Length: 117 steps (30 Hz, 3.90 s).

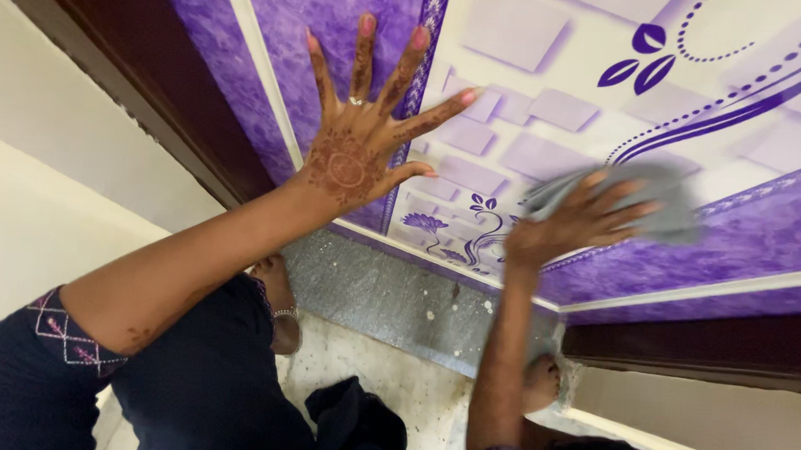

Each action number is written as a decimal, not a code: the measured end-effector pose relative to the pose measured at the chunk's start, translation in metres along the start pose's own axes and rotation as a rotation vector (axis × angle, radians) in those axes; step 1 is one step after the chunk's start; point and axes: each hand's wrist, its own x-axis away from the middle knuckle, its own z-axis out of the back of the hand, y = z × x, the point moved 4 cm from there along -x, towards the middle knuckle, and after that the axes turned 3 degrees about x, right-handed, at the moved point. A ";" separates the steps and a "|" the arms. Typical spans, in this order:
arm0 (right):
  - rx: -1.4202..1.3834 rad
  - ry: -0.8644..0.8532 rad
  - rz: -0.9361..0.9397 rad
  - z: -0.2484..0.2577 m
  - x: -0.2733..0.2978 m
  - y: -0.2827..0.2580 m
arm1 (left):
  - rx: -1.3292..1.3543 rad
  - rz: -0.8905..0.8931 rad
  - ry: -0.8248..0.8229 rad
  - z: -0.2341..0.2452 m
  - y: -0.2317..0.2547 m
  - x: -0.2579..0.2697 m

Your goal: The person applies a decorative adhesive sheet onto a door, smoothing and pressing it against the surface using a cloth and by hand.

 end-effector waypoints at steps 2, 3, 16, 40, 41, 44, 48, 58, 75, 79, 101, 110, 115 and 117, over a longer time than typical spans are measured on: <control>-0.061 -0.001 -0.008 -0.038 0.068 -0.010 | -0.050 -0.031 0.050 -0.005 -0.005 -0.002; -0.114 -0.007 -0.002 -0.055 0.101 -0.012 | -0.038 -0.039 0.058 -0.008 -0.006 -0.003; -1.111 -1.331 -0.332 -0.061 0.370 -0.131 | 0.055 -0.031 0.053 0.013 0.001 -0.005; -1.720 -0.896 -1.280 0.019 0.076 -0.044 | 0.161 0.063 0.118 0.063 -0.010 0.005; -1.569 -0.878 -1.378 0.024 0.076 -0.035 | 0.157 0.071 0.115 0.060 -0.009 0.004; -1.560 -0.812 -1.414 0.031 0.066 -0.018 | 0.164 0.022 0.131 0.051 -0.004 0.003; -1.723 -0.676 -1.388 0.034 0.054 0.003 | 0.188 -0.163 0.202 0.031 0.000 0.003; -1.762 -0.591 -1.400 0.046 0.048 0.002 | 0.362 -0.710 -0.047 -0.023 0.075 0.044; -1.759 -0.613 -1.381 0.043 0.050 0.004 | 0.054 -0.444 -1.216 -0.039 0.055 0.059; -1.752 -0.610 -1.374 0.037 0.056 0.008 | 0.515 -0.529 -0.625 -0.017 0.056 0.043; -1.716 0.614 -0.713 0.133 0.016 0.112 | 0.272 -0.344 -0.868 -0.051 0.019 0.040; -0.715 0.160 -0.137 0.042 -0.092 0.082 | 0.310 -0.471 -0.283 -0.018 0.039 0.016; -0.054 0.100 -0.155 0.029 -0.078 0.039 | 0.201 -0.474 -0.164 0.013 0.058 0.001; -0.041 0.117 -0.216 0.016 -0.051 0.031 | 0.205 -0.426 -0.222 0.014 0.061 -0.002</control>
